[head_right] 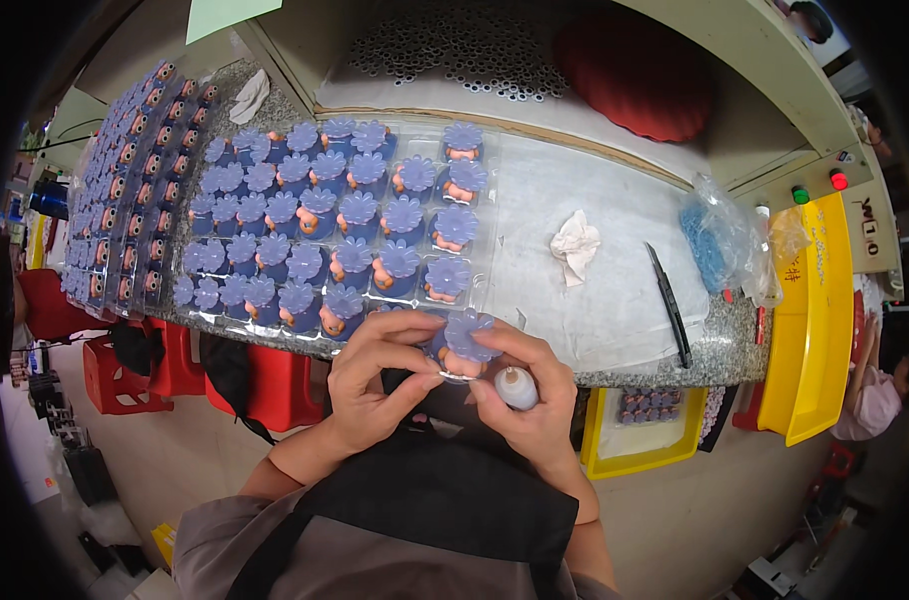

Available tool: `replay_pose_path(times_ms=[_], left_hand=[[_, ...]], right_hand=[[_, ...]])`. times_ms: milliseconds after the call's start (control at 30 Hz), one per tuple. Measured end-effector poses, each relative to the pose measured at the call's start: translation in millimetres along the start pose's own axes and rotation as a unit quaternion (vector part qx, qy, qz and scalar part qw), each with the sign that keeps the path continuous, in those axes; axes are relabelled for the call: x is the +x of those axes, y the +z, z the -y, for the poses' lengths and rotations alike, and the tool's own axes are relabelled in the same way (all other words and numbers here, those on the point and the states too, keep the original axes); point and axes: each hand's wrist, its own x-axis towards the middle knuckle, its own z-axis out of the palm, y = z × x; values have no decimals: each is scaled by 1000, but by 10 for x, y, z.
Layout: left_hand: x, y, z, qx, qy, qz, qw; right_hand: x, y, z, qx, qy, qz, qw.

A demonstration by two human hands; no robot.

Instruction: The recorder is applying glue to small character figurines and assembling them at a workstation.

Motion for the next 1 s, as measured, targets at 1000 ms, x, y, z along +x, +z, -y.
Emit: replay_pose_path(times_ms=[1000], left_hand=[[-38,86,78,-177,-119,44,976]], right_hand=[[33,-10,25,-42,-10,43,998]])
